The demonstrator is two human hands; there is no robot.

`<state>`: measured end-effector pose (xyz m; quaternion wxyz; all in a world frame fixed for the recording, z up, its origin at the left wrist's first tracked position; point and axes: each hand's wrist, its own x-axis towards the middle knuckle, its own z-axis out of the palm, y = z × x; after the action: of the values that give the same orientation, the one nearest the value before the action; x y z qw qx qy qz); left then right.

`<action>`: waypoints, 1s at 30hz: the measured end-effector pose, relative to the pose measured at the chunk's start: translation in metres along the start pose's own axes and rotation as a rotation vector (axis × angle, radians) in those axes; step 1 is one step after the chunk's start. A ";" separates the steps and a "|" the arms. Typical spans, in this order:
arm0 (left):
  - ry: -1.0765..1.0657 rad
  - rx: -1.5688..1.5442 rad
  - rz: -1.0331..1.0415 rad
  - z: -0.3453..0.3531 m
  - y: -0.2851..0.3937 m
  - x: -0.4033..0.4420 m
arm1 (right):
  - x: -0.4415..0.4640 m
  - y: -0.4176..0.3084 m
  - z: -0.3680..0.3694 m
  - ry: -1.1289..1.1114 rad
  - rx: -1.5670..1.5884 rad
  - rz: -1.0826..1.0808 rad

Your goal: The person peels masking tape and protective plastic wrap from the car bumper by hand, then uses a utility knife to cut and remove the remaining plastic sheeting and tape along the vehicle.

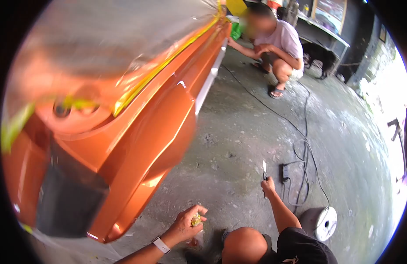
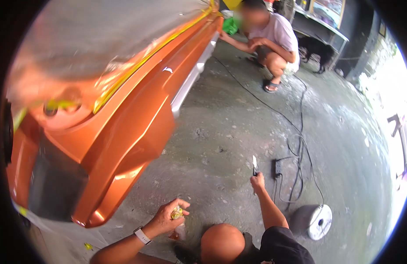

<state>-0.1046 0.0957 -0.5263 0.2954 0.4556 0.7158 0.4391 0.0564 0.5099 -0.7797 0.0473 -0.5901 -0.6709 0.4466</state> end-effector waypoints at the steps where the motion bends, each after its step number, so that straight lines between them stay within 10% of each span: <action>1: 0.054 -0.222 -0.096 0.001 0.023 0.016 | -0.017 -0.010 -0.004 -0.070 0.143 0.008; 6: 0.164 -0.769 -0.355 0.022 0.061 0.046 | -0.153 -0.093 -0.046 -0.279 0.707 0.027; 11: 0.260 -0.808 -0.703 0.032 0.156 0.056 | -0.291 -0.173 -0.131 -0.292 0.593 -0.049; 18: 0.255 -0.959 -0.705 0.031 0.283 0.090 | -0.457 -0.273 -0.231 -0.357 0.785 0.071; 30: 0.150 -1.486 -0.652 0.010 0.353 0.165 | -0.428 -0.346 -0.284 -0.163 0.724 0.097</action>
<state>-0.0255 0.3198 -0.2179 0.5847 -0.1212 0.3520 0.7208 0.0931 0.3406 -0.1853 0.1780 -0.5287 -0.4422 0.7023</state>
